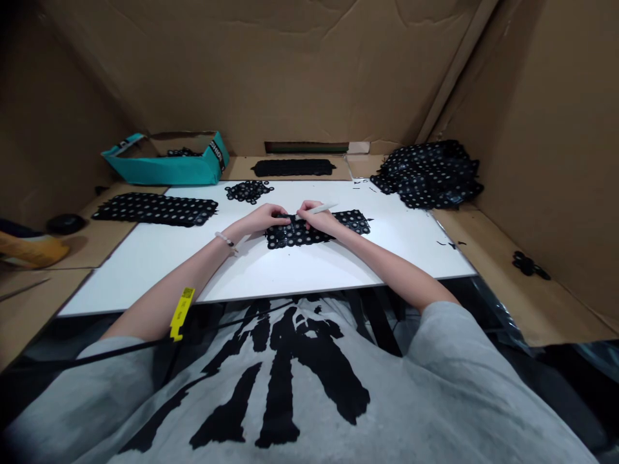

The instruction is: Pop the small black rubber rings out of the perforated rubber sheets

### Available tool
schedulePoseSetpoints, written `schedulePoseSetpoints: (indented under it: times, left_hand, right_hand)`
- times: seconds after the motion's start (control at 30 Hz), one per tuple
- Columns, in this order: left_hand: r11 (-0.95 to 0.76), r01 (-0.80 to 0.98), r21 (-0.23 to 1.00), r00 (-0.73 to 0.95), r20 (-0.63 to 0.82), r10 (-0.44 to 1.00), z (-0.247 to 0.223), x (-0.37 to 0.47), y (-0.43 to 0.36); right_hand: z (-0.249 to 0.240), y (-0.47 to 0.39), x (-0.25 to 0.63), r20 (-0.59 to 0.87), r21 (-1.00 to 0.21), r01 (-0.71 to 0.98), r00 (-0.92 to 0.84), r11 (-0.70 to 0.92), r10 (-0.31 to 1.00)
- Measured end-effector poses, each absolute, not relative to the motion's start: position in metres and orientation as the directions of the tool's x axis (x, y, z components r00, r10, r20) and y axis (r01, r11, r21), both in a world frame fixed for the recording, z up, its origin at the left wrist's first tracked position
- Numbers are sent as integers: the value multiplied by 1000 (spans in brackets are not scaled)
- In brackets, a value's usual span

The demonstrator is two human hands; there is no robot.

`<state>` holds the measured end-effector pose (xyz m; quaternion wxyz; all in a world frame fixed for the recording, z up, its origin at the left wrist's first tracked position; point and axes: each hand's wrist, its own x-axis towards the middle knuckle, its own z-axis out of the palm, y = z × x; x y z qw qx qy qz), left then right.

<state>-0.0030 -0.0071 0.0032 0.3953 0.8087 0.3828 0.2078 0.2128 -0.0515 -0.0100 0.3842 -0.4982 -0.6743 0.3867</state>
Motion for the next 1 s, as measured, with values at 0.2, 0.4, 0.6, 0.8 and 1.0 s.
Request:
schedulePoseSetpoints:
  times: [0.2, 0.4, 0.6, 0.8, 1.0]
  left_hand:
    - [-306, 424, 852, 608, -17, 794, 1, -4, -11]
    - [-178, 387, 905, 643, -127, 755, 1, -6, -9]
    - [-124, 341, 932, 693, -160, 703, 10, -9, -11]
    - [-98, 352, 931, 694, -190, 694, 17, -7, -15]
    - [-115, 384, 916, 690, -203, 695, 21, -8, -14]
  right_hand:
    - [-3, -59, 211, 157, -873, 428, -209, 235, 965]
    - [1, -70, 203, 266, -768, 543, -211, 339, 941]
    - [0, -70, 201, 305, -758, 540, -203, 366, 931]
    - [-2, -69, 201, 315, -760, 534, -195, 370, 929]
    - [-7, -68, 200, 345, -726, 565, -194, 392, 918]
